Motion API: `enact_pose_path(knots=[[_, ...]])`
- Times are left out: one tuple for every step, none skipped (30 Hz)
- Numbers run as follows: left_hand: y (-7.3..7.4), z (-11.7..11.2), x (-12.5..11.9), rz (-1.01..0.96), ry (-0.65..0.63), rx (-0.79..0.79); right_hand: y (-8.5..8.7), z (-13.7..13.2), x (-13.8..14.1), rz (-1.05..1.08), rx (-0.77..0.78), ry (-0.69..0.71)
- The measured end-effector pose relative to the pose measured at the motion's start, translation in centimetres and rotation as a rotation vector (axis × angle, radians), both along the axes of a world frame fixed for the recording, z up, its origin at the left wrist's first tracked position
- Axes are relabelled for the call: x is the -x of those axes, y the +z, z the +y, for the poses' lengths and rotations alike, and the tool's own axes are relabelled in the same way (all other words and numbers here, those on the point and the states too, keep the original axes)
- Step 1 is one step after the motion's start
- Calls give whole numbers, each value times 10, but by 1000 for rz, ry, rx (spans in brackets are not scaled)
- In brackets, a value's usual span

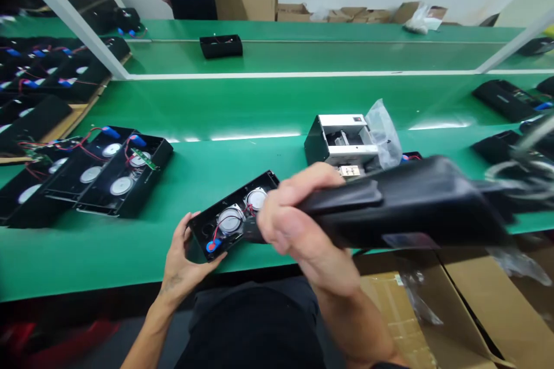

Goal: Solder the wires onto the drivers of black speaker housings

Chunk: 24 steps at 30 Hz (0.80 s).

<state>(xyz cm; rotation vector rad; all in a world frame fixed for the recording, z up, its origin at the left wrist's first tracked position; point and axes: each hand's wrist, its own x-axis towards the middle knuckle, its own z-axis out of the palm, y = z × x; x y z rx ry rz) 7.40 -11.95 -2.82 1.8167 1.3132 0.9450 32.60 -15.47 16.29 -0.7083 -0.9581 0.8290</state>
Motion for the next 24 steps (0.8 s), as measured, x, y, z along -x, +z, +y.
enact_pose_path(knots=[[-1, 0, 1, -4, 0, 25, -1, -5, -8, -18, 0, -54], [-2, 1, 1, -2, -3, 35, -3, -8, -14, -28, -4, -107], [-3, 2, 2, 6, -7, 29, -6, -9, -19, -22, -9, -151], [-3, 3, 2, 17, -10, 11, -11, -10, -21, -3, -19, -182], [-3, 4, 3, 29, -13, -9, -15, -8, -20, 22, -39, -194], [-3, 5, 3, 39, -16, -30, -20, -6, -17, 47, -67, -190], [-3, 5, 3, 45, -20, -43, -25, -3, -11, 60, -91, -169], [-3, 6, 4, 48, -24, -49, -30, 2, -2, 63, -104, -132], [-3, 6, 4, 49, -27, -50, -36, 7, 7, 55, -103, -83], [-3, 7, 4, 50, -27, -52, -42, 12, 17, 43, -84, -26], [-3, 7, 4, 54, -26, -53, -48, 18, 27, 34, -46, 25], [-3, 7, 4, 57, -24, -56, -54, 24, 36, 26, 6, 68], [-3, 7, 4, 60, -23, -61, -60, 30, 43, 19, 58, 97], [-2, 7, 3, 62, -23, -67, -66, 35, 48, 10, 110, 110], [-2, 8, 3, 62, -24, -72, -71, 39, 52, -3, 156, 110], [-1, 8, 3, 62, -25, -77, -76, 42, 54, -19, 192, 100], [0, 8, 3, 63, -26, -79, -81, 44, 56, -39, 221, 87], [0, 8, 2, 67, -24, -81, -84, 45, 57, -58, 240, 73], [1, 8, 2, 77, -18, -79, -87, 46, 59, -76, 252, 59], [1, 8, 2, 91, -11, -75, -90, 45, 61, -94, 255, 52], [2, 8, 2, 104, 1, -73, -92, 45, 63, -108, 250, 45], [3, 8, 2, 115, 10, -72, -94, 45, 66, -122, 238, 37], [3, 8, 2, 122, 16, -73, -95, 44, 68, -139, 218, 30], [3, 8, 2, 124, 20, -74, -97, 44, 70, -162, 195, 27]])
